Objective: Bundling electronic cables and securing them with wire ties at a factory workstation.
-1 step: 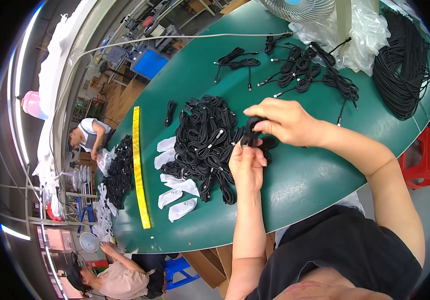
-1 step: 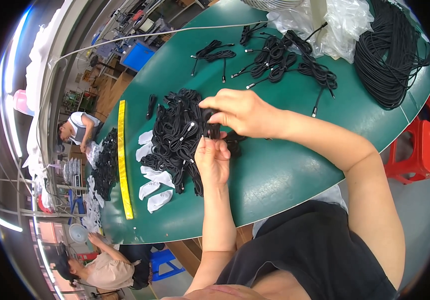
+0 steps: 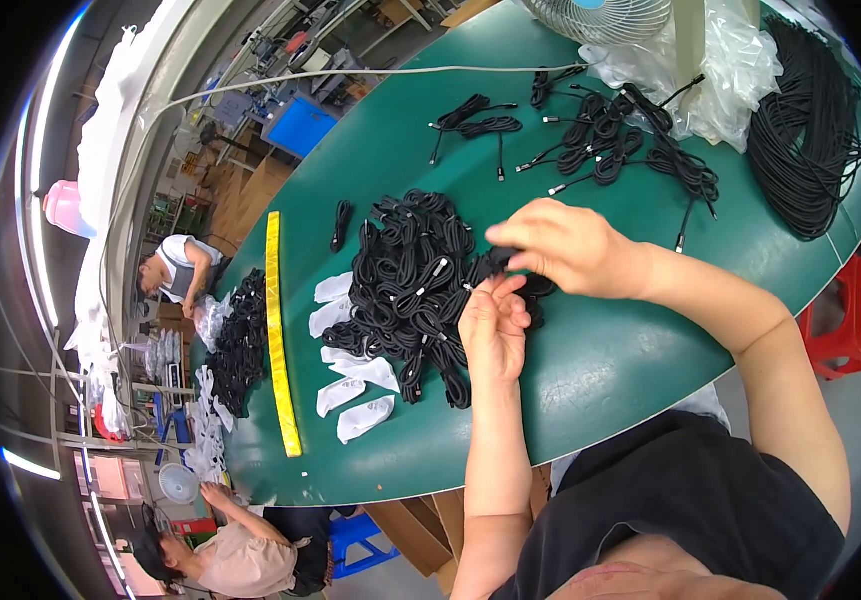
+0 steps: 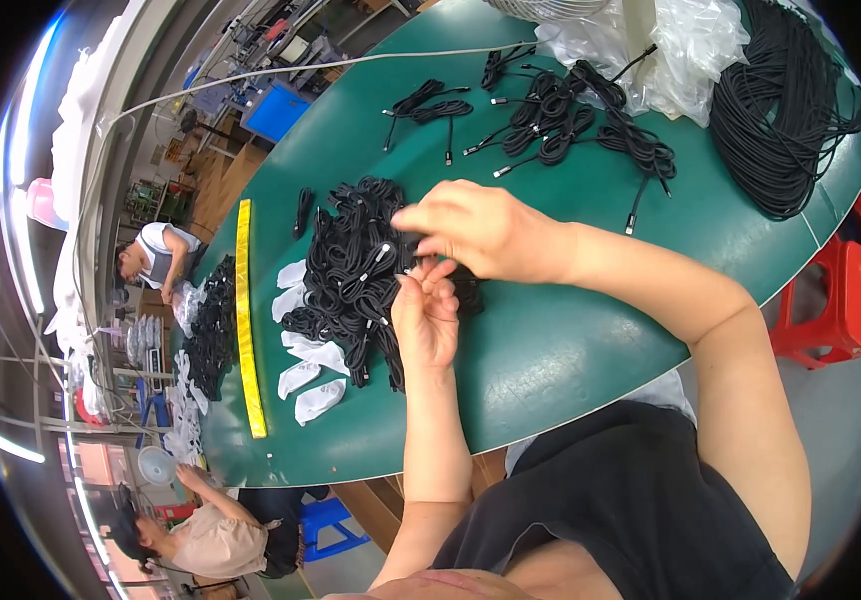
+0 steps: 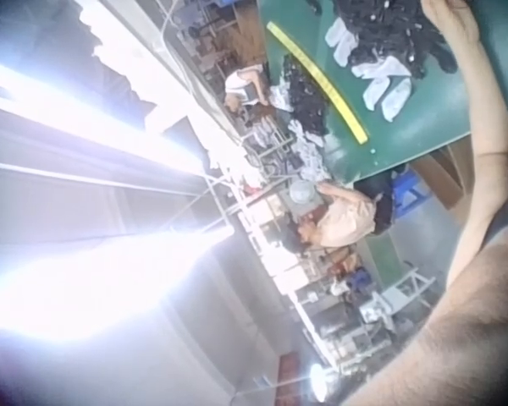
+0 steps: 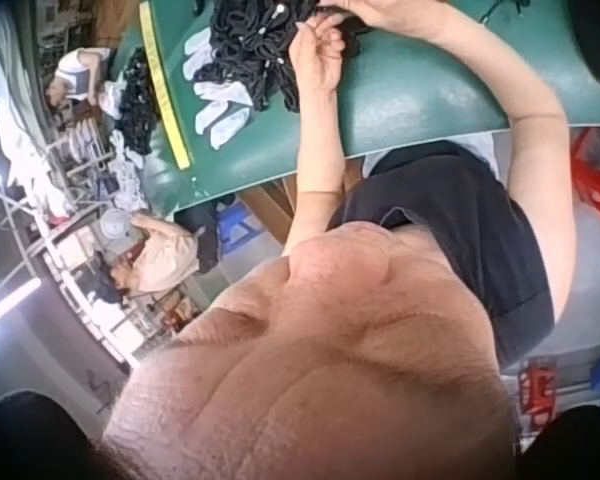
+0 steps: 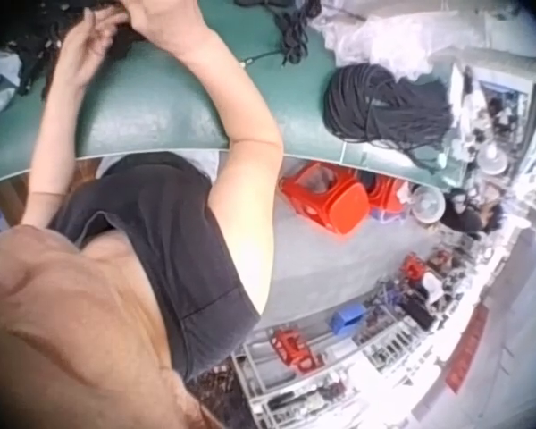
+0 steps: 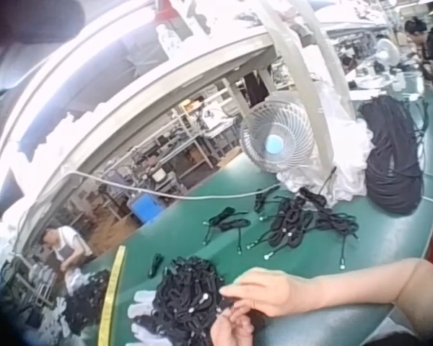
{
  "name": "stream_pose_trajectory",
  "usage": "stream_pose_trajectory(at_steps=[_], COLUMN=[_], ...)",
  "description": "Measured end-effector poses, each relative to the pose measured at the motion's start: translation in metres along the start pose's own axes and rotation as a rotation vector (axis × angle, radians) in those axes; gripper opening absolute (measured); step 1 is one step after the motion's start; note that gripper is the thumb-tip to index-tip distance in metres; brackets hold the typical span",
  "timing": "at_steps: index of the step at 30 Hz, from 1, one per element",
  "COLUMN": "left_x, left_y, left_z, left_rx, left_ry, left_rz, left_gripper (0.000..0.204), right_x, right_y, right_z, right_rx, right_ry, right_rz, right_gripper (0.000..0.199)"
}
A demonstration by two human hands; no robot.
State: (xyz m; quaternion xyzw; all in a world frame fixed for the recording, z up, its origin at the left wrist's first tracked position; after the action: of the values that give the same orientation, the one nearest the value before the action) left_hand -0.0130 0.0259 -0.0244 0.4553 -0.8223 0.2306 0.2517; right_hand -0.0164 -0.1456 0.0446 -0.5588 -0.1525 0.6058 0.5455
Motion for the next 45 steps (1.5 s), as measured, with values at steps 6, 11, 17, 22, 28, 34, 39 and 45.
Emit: stream_pose_trajectory(at_steps=[6,11,17,22,28,34,39,45], left_x=[0.01,-0.005,0.0,0.008,-0.008,0.005,-0.004,0.008], left_y=[0.003,0.003,0.002,0.004,0.001,0.005,0.001,0.004], left_z=[-0.001,-0.007,-0.002,0.011,-0.002,0.015,0.001,0.01], left_rx=[-0.04,0.105,0.138,0.061,0.193,0.098,0.198,0.059], left_ry=[0.314,0.112,-0.098,-0.053,-0.061,-0.101,-0.032,-0.046], left_rz=[-0.042,0.064,0.046,0.025,-0.024,0.023,-0.019,0.037], left_gripper=[0.041,0.033,0.035,0.034,0.04,0.037,0.04,0.043], right_x=[0.022,0.021,0.019,0.028,0.011,0.022,0.009,0.014], right_y=[0.011,0.013,0.012,0.014,0.009,0.009,0.007,0.009], right_z=[0.008,0.007,0.015,0.018,0.018,0.02,0.017,0.016], right_rx=[-0.361,0.102,0.235,0.192,0.335,0.325,0.494,0.402], right_ry=[0.207,-0.084,0.052,0.135,0.198,0.197,0.099,-0.08], right_rz=[0.344,0.395,0.375,0.259,0.474,0.413,0.623,0.463], right_gripper=[0.039,0.03,0.011,0.012,0.016,0.016,0.017,0.017])
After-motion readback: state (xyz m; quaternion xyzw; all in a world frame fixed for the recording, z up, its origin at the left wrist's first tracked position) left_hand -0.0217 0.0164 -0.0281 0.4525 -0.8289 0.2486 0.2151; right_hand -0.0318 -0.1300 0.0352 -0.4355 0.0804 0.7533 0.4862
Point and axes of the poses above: each hand's wrist, its own y-axis away from the middle knuckle, its own x-axis out of the palm, z = x × y, the point moved 1 cm from there along -y, towards the middle knuckle, and after that the axes turned 12 degrees about z, right-handed, at the moved point
